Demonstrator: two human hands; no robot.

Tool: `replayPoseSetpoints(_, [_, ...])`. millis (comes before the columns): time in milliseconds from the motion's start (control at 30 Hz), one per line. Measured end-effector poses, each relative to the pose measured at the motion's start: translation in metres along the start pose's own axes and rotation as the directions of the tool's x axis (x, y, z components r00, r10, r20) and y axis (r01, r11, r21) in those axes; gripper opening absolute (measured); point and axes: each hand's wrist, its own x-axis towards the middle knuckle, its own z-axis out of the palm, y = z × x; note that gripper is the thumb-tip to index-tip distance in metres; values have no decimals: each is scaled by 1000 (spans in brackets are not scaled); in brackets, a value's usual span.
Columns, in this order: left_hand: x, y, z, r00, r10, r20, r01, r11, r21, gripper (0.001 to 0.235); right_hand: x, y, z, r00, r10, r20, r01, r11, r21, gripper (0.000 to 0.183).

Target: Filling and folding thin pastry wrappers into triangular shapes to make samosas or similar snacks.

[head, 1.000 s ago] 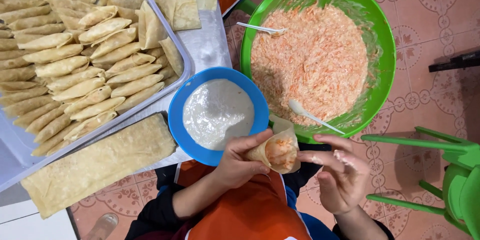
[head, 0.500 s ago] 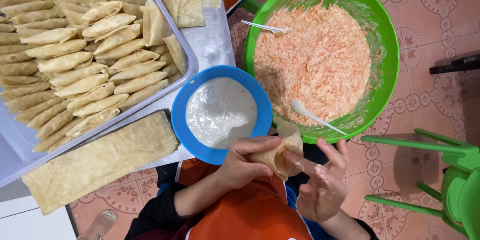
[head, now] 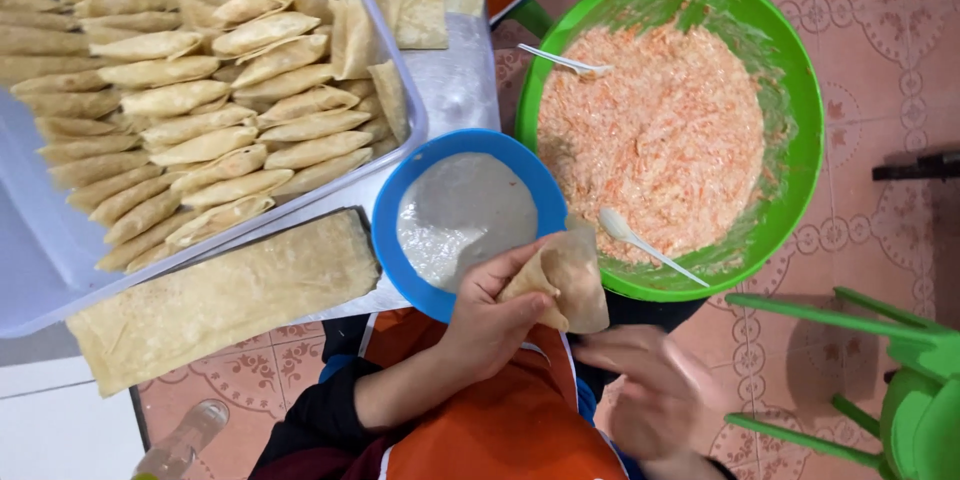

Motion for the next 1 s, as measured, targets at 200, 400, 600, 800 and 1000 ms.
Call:
replayPoseSetpoints(200, [-10, 0, 5, 983, 180, -18, -167, 938, 303, 36, -18, 19, 18, 608, 785, 115, -739, 508, 443, 112])
replayPoseSetpoints(400, [-12, 32, 42, 991, 129, -15, -124, 971, 206, 33, -47, 49, -34, 725, -21, 688, -423, 774, 470, 33])
replayPoseSetpoints(600, [-12, 44, 35, 961, -43, 271, 72, 993, -96, 81, -5, 12, -13, 674, 200, 711, -267, 963, -17, 36])
replayPoseSetpoints(800, [-10, 57, 34, 867, -24, 498, -47, 990, 130, 95, -42, 31, -44, 958, -46, 284, 278, 408, -870, 36])
replayPoseSetpoints(1000, [-11, 57, 37, 824, -198, 531, 126, 978, 169, 97, 47, -2, 19, 917, 337, 215, -359, 931, 70, 62])
